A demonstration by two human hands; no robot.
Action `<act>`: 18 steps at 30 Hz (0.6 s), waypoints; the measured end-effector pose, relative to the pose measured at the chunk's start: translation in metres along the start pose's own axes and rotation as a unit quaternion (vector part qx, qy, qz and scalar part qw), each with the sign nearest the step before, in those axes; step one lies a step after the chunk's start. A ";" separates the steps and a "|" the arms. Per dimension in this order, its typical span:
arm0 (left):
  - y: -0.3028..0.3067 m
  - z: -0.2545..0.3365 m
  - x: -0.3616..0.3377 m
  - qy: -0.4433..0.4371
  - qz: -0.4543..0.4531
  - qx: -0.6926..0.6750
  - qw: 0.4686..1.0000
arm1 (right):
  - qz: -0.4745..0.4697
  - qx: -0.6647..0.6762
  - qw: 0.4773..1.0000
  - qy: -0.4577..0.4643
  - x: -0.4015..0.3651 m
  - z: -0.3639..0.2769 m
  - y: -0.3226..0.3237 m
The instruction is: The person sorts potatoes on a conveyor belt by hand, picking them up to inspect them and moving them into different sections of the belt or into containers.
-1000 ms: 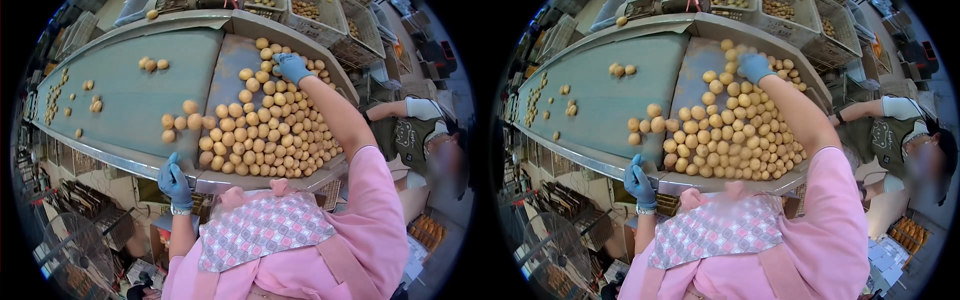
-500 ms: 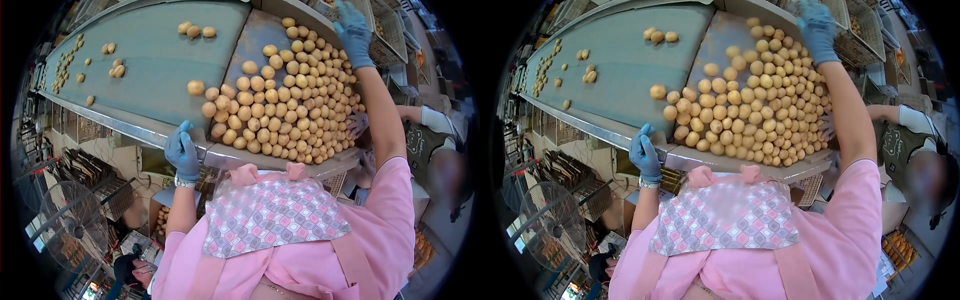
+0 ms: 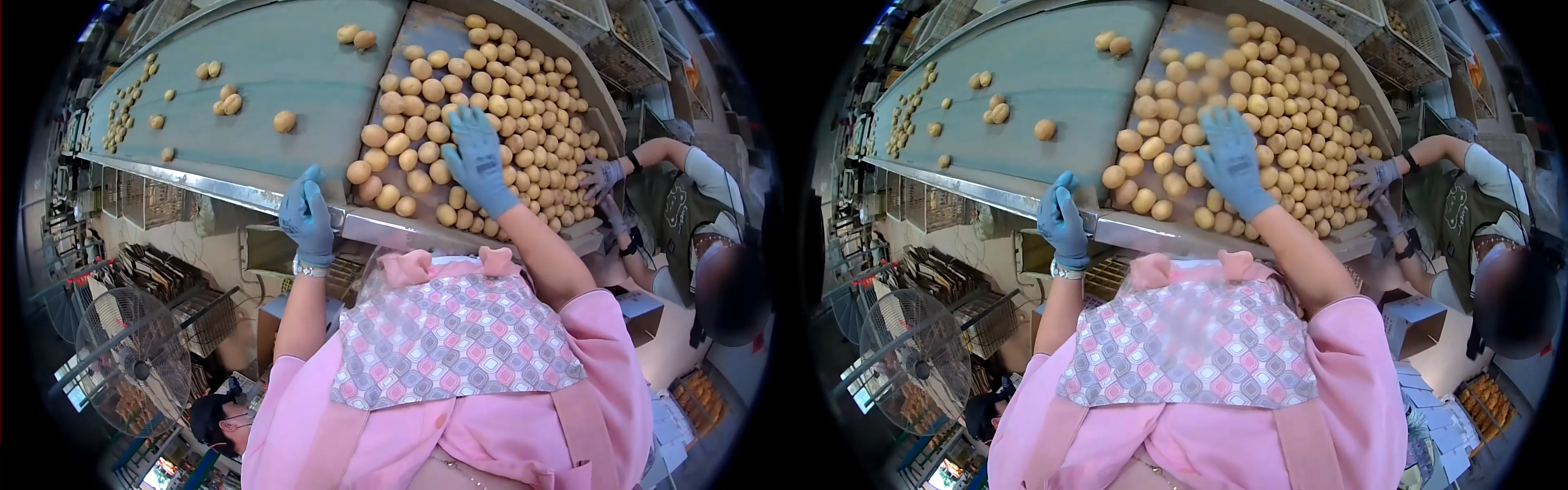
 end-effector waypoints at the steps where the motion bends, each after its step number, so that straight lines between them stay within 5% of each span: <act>1: 0.001 -0.001 0.001 0.004 0.003 -0.012 1.000 | 0.004 0.034 0.998 0.049 -0.012 -0.001 0.016; 7: 0.005 -0.003 0.003 -0.007 -0.005 0.005 1.000 | -0.106 -0.149 0.983 0.025 -0.070 0.041 0.049; 10: 0.007 -0.005 0.001 -0.006 -0.005 0.013 1.000 | 0.022 0.007 0.998 0.064 -0.020 0.017 0.059; 14: 0.010 -0.004 0.004 -0.009 -0.012 0.008 1.000 | 0.122 -0.048 0.986 0.100 0.110 -0.008 0.036; 18: 0.024 0.008 0.005 -0.003 -0.009 0.009 1.000 | -0.125 -0.160 0.975 -0.090 0.200 0.000 -0.022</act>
Point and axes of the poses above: each hand's wrist, its own x-axis towards the middle knuckle, its own y-axis out of the back of the hand, z = x × y, the point moved 3 cm from there along x, towards the middle knuckle, and after that the axes turned 10 degrees about -z, right-handed, at the moved point
